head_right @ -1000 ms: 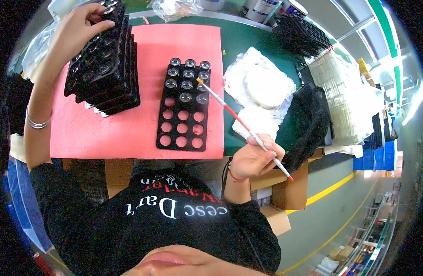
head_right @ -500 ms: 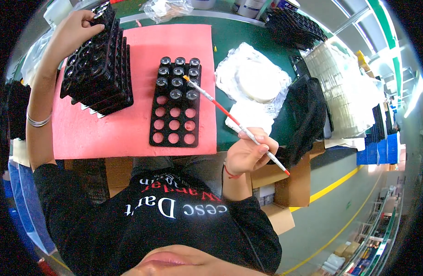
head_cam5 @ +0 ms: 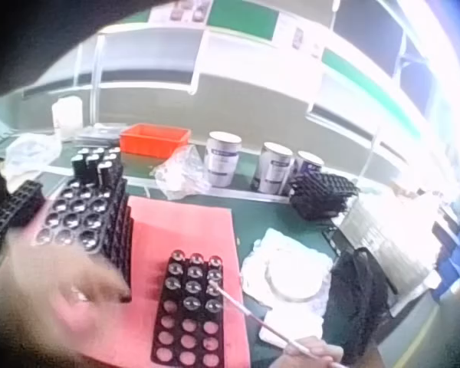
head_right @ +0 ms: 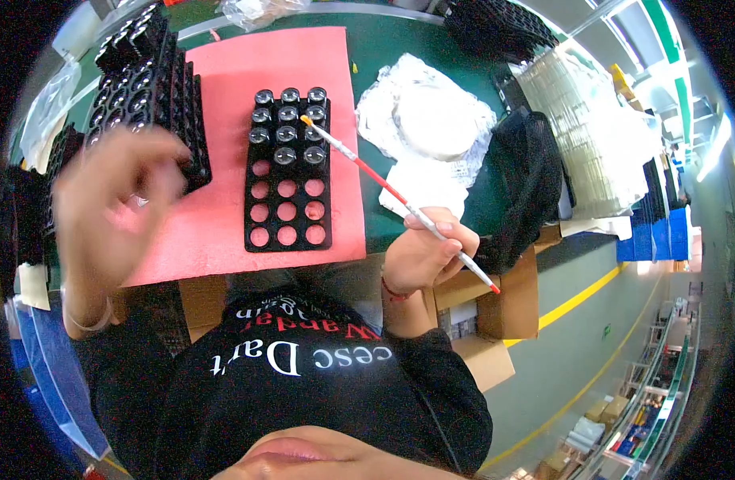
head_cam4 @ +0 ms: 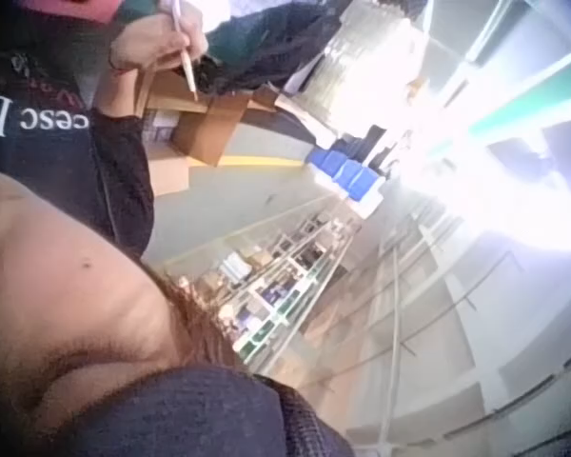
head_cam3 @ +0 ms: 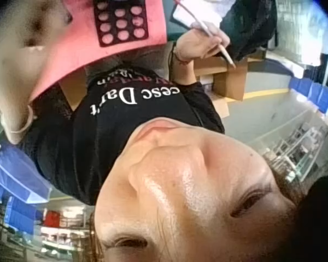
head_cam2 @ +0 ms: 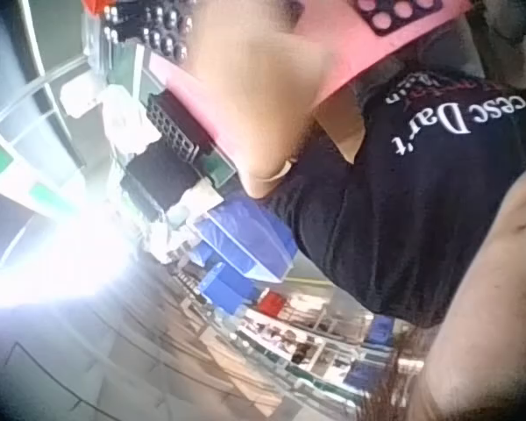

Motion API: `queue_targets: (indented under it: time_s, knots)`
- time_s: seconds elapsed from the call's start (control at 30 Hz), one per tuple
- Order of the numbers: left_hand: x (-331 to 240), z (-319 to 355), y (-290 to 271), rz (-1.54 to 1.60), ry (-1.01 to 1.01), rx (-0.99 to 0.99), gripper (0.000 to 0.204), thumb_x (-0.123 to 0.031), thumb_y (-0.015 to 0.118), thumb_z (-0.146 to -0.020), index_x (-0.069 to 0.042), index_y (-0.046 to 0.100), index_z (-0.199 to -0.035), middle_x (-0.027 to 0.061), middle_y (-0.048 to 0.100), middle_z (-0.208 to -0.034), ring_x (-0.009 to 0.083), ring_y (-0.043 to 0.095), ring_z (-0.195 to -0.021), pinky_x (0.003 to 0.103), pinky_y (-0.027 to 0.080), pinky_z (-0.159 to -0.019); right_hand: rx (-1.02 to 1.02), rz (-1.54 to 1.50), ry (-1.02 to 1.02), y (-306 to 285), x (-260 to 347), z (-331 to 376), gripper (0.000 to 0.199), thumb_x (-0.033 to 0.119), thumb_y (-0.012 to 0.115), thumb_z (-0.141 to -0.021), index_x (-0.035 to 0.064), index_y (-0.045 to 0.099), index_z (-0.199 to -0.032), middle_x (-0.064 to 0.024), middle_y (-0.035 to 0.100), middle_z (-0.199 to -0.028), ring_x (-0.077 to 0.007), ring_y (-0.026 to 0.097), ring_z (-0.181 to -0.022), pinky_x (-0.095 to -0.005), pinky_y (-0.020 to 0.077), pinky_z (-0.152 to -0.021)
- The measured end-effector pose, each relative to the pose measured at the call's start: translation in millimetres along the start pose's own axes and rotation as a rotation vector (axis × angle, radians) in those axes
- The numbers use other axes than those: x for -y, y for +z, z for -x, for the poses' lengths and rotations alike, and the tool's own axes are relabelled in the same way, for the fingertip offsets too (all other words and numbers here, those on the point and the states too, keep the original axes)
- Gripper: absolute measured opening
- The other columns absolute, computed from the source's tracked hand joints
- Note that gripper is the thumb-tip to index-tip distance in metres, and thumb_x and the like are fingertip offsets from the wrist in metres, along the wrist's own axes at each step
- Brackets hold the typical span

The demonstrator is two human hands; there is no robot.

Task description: Apply a sealant or paint to small black light housing components using a brush on an assembly line.

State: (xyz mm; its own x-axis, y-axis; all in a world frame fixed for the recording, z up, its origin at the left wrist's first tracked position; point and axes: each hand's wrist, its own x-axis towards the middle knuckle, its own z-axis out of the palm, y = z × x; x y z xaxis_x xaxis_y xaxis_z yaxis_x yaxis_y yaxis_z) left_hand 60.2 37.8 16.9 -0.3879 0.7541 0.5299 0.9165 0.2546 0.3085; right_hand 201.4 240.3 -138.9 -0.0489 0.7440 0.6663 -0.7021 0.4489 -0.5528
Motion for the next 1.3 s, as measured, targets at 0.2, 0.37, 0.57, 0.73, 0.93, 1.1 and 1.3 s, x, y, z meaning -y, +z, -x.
queue_targets:
  time_s: [0.2,0.37,0.57,0.73,0.93,1.1,1.3]
  knots:
    - [14,45,61,0.054,-0.044,0.304,0.048,-0.017,0.058,-0.070,-0.001,0.042,-0.113,0.0191,0.039,-0.117,0.0336,0.043,-0.099,0.039,0.036,-0.085,0.052,0.038,-0.009,11,-3,-3,0.027,0.031,0.034,-0.089,0.0060,0.042,-0.082,-0.0087,0.049,-0.063,-0.0158,0.046,-0.056,-0.0242,0.0341,-0.048]
    - [18,40,80,0.056,-0.041,0.317,0.050,-0.017,0.059,-0.070,-0.006,0.043,-0.115,0.0182,0.034,-0.119,0.0340,0.036,-0.104,0.040,0.032,-0.089,0.032,0.045,-0.009,6,-2,-3,0.028,0.031,0.033,-0.089,0.0043,0.041,-0.084,-0.0119,0.049,-0.061,-0.0172,0.047,-0.055,-0.0255,0.0369,-0.051]
    - [17,32,95,0.021,0.017,0.323,0.050,-0.020,0.062,-0.068,-0.009,0.046,-0.114,0.0173,0.037,-0.114,0.0329,0.037,-0.098,0.040,0.033,-0.087,0.082,0.087,-0.071,3,-1,-8,0.028,0.028,0.032,-0.090,0.0029,0.042,-0.084,-0.0119,0.050,-0.063,-0.0175,0.047,-0.056,-0.0253,0.0372,-0.051]
    - [19,30,100,-0.004,0.000,0.296,0.049,-0.023,0.063,-0.068,-0.010,0.048,-0.113,0.0152,0.037,-0.114,0.0321,0.037,-0.096,0.040,0.033,-0.086,0.088,0.347,-0.240,-9,4,-33,0.027,0.026,0.033,-0.090,0.0009,0.041,-0.085,-0.0127,0.050,-0.067,-0.0185,0.049,-0.058,-0.0268,0.0407,-0.058]
    - [17,27,94,0.352,-0.079,0.157,0.027,-0.010,0.061,-0.067,-0.006,0.052,-0.092,0.0111,0.047,-0.089,0.0254,0.044,-0.075,0.033,0.037,-0.070,0.115,0.653,-0.177,-16,6,-65,0.024,0.021,0.038,-0.089,0.0007,0.047,-0.079,-0.0071,0.052,-0.067,-0.0111,0.050,-0.058,-0.0217,0.0404,-0.057]
    - [26,41,102,0.740,-0.254,0.193,0.015,0.001,0.052,-0.077,-0.003,0.040,-0.086,0.0038,0.043,-0.080,0.0094,0.040,-0.067,0.020,0.035,-0.059,0.192,0.687,-0.111,-20,4,-72,0.024,0.021,0.039,-0.089,0.0003,0.047,-0.080,-0.0061,0.053,-0.068,-0.0101,0.050,-0.058,-0.0206,0.0399,-0.057]
    - [17,40,97,1.251,-0.541,0.214,0.032,0.003,0.058,-0.073,-0.004,0.036,-0.095,0.0016,0.044,-0.082,0.0043,0.040,-0.064,0.015,0.036,-0.057,0.167,0.700,-0.016,-23,5,-76,0.023,0.020,0.042,-0.088,0.0010,0.049,-0.078,-0.0048,0.053,-0.066,-0.0099,0.050,-0.056,-0.0205,0.0382,-0.054]
